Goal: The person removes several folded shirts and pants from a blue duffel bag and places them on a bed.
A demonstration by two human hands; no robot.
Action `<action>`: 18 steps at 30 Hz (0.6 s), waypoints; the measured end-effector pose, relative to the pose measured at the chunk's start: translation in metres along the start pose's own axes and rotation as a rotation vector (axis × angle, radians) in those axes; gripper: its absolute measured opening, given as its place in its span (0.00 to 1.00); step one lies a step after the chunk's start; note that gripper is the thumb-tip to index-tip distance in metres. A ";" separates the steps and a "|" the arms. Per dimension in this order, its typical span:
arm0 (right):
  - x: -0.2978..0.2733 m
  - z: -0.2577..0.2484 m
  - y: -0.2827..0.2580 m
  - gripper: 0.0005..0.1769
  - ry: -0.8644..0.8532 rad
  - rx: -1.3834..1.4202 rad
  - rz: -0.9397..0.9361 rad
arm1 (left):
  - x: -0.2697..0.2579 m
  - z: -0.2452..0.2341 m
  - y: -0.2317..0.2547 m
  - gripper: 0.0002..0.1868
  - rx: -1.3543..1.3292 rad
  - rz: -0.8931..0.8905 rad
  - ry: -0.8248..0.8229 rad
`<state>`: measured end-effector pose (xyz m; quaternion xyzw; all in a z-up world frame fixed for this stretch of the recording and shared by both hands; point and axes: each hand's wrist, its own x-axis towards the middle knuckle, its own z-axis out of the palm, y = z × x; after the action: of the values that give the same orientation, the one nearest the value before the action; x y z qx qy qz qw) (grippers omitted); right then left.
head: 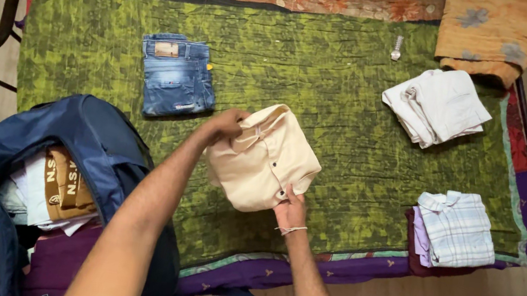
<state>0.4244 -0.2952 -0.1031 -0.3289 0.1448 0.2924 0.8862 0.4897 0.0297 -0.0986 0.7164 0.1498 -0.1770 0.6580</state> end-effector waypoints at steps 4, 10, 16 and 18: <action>-0.001 0.013 0.017 0.30 -0.045 0.059 -0.057 | 0.018 -0.016 0.025 0.29 0.203 0.087 -0.044; 0.004 -0.008 0.039 0.41 0.357 -0.438 0.394 | 0.003 -0.019 0.061 0.36 0.920 -0.161 0.308; -0.031 -0.034 0.040 0.45 0.522 -0.880 0.510 | -0.099 -0.043 0.069 0.31 0.882 0.032 0.666; -0.050 -0.049 0.030 0.41 0.452 -0.776 0.512 | -0.152 -0.054 0.059 0.25 0.788 0.144 0.762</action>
<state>0.3636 -0.3305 -0.1322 -0.6423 0.2894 0.4538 0.5457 0.3839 0.0806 0.0262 0.9304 0.2503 0.0973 0.2496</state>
